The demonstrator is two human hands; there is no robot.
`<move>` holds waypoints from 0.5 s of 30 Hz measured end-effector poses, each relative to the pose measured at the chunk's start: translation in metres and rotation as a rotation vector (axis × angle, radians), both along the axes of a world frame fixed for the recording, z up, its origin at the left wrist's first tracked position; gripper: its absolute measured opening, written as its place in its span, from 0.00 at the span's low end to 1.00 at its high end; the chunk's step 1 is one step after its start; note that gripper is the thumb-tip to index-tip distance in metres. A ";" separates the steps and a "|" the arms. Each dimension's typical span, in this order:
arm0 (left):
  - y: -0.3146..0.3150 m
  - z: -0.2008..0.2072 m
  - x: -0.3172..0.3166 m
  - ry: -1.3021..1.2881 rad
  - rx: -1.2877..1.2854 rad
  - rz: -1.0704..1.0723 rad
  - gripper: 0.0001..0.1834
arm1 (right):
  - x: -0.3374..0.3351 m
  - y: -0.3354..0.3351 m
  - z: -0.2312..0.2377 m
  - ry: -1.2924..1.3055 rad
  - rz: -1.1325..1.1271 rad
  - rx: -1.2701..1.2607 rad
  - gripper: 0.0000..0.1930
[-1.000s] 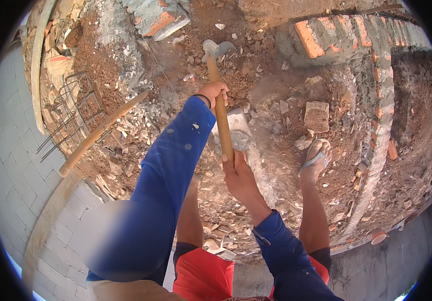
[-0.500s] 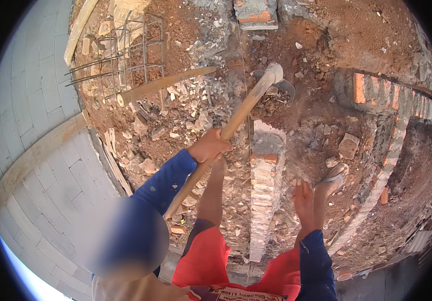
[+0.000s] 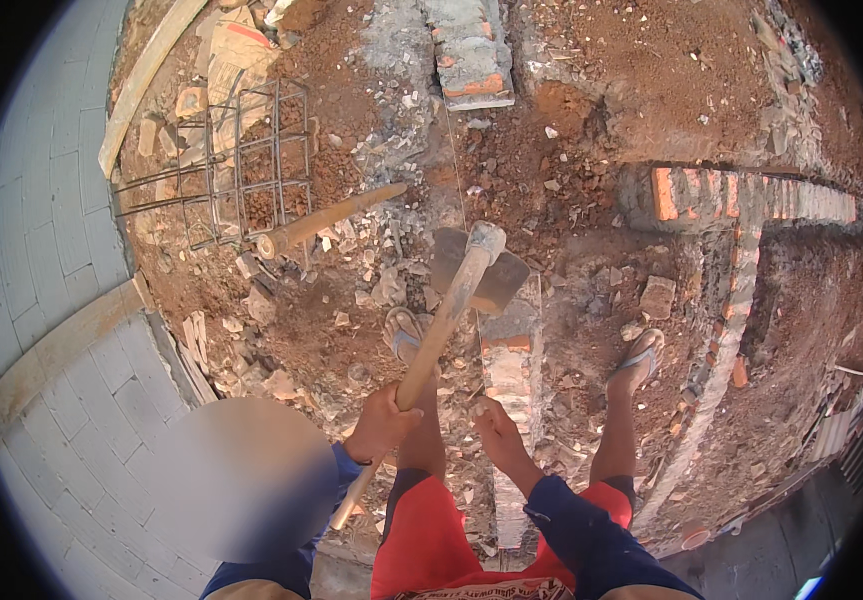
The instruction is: The person digs into the dirt at a construction site using a hoe and positions a metal rebar cage into the excavated trench.
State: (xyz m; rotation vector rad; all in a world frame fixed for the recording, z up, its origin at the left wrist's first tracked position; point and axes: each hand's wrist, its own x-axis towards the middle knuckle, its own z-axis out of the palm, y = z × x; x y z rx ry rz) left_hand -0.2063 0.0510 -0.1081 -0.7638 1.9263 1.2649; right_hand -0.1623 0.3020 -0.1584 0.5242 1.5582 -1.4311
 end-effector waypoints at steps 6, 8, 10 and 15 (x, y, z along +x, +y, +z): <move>0.153 -0.149 -0.125 0.046 0.180 0.319 0.14 | 0.039 -0.024 -0.015 -0.242 -0.048 0.335 0.21; 0.167 -0.204 -0.160 0.155 0.100 0.369 0.12 | 0.022 -0.015 -0.088 -0.142 -0.147 0.359 0.18; 0.168 -0.257 -0.193 0.288 0.003 0.351 0.12 | -0.015 -0.015 -0.177 -0.016 -0.259 0.280 0.16; 0.207 -0.386 -0.286 0.437 0.172 0.494 0.09 | -0.117 0.025 -0.356 0.024 -0.423 0.168 0.14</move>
